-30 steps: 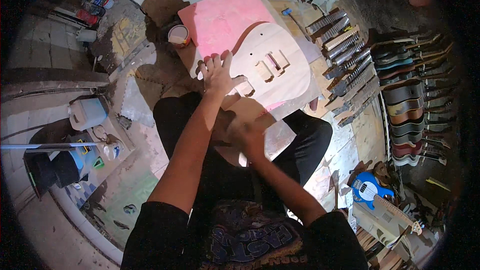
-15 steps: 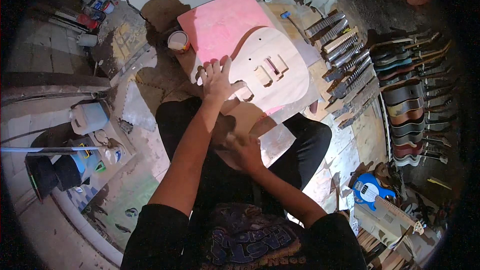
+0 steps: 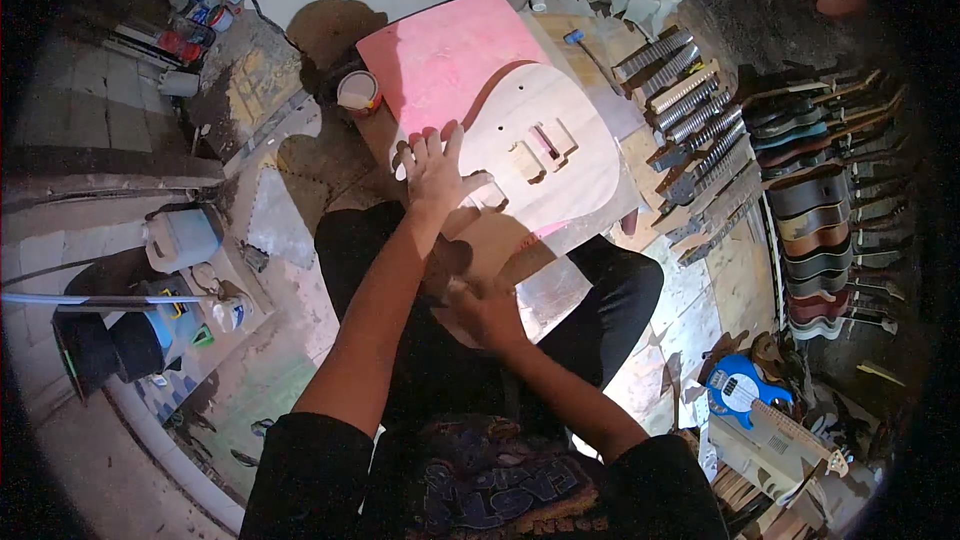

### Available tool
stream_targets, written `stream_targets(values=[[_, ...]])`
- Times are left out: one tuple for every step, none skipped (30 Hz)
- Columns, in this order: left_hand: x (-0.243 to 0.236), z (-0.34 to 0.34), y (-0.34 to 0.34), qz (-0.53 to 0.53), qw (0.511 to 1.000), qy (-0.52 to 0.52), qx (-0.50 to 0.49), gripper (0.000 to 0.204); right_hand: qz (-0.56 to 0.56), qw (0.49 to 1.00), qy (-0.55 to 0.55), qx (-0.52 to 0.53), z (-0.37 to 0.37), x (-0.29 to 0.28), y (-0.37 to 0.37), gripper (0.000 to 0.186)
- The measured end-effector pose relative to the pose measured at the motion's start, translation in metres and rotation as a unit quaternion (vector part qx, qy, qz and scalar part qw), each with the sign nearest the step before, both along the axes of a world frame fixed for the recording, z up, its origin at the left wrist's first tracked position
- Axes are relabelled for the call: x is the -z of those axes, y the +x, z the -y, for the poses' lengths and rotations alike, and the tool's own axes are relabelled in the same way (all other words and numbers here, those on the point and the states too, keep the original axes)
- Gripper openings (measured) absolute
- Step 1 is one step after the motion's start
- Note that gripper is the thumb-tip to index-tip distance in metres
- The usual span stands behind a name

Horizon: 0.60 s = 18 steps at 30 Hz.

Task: The person sands the surfaces and inside the cutouts of a wooden electric guitar body using a small piece of sandpaper held in their right hand while supporting the body with their left hand.

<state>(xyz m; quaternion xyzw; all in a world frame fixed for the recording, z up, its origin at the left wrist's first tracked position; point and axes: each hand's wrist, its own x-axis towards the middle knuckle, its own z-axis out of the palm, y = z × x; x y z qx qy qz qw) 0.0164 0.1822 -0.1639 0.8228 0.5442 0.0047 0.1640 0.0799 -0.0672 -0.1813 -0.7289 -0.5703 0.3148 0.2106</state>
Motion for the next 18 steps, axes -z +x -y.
stream_targets(values=[[0.0, -0.001, 0.0, 0.0, 1.0, 0.007, -0.002, 0.109, 0.028, 0.999, 0.027, -0.018, -0.009, 0.0, 0.018, 0.031], [0.0, -0.004, -0.002, 0.003, 1.0, 0.006, -0.004, 0.109, 0.055, 0.996, 0.055, -0.037, -0.019, 0.0, 0.034, 0.033], [0.0, -0.004, -0.002, 0.008, 1.0, 0.0, -0.005, 0.109, 0.085, 0.992, 0.082, -0.053, -0.028, 0.001, 0.051, 0.036], [-0.001, 0.001, 0.019, 0.029, 0.999, -0.009, 0.009, 0.109, 0.002, 0.995, -0.077, 0.059, -0.03, 0.025, 0.09, 0.033], [0.003, 0.0, 0.0, 0.008, 1.0, -0.008, -0.006, 0.109, 0.052, 0.996, -0.005, 0.072, -0.058, -0.002, 0.087, 0.029], [0.002, -0.001, 0.001, 0.003, 1.0, -0.006, -0.008, 0.109, 0.038, 0.991, 0.001, 0.127, -0.07, -0.009, 0.095, 0.028], [0.002, -0.001, 0.008, 0.002, 1.0, -0.004, -0.005, 0.109, 0.025, 0.982, 0.011, 0.186, -0.079, -0.016, 0.107, 0.029], [0.002, 0.0, 0.014, 0.008, 1.0, 0.0, -0.001, 0.109, -0.067, 0.959, -0.047, 0.27, -0.078, 0.005, 0.116, 0.029], [0.007, -0.001, -0.005, -0.002, 1.0, 0.007, -0.015, 0.109, 0.003, 0.971, -0.232, 0.062, -0.06, -0.018, 0.065, 0.028], [0.004, 0.001, 0.018, 0.015, 1.0, 0.01, 0.0, 0.109, 0.075, 0.988, 0.049, 0.122, -0.027, 0.018, 0.046, 0.03], [0.006, 0.0, 0.007, 0.008, 1.0, 0.008, -0.006, 0.109, 0.09, 0.995, 0.051, 0.013, -0.011, 0.003, 0.02, 0.035], [0.004, 0.0, 0.006, 0.008, 1.0, 0.006, -0.002, 0.109, 0.105, 0.989, 0.06, -0.087, 0.007, -0.019, 0.002, 0.04], [0.002, -0.001, 0.006, 0.008, 1.0, 0.003, 0.002, 0.109, 0.039, 0.998, -0.019, -0.051, 0.006, -0.009, 0.007, 0.042], [0.001, -0.002, 0.008, 0.016, 1.0, 0.002, 0.003, 0.109, 0.012, 0.999, -0.031, -0.028, -0.001, 0.011, 0.029, 0.044], [-0.001, -0.002, 0.017, 0.027, 1.0, 0.0, 0.011, 0.109, -0.012, 0.999, -0.043, 0.002, -0.005, 0.029, 0.054, 0.047], [0.001, -0.001, 0.008, 0.025, 1.0, -0.004, 0.005, 0.108, 0.037, 0.999, 0.016, 0.009, -0.028, 0.018, 0.074, 0.048], [0.002, 0.002, 0.001, 0.021, 1.0, -0.007, 0.001, 0.108, 0.09, 0.993, 0.073, 0.022, -0.053, 0.002, 0.097, 0.049], [0.002, 0.0, -0.015, 0.01, 1.0, -0.005, -0.012, 0.108, 0.179, 0.973, 0.142, 0.035, -0.089, -0.047, 0.101, 0.05]])
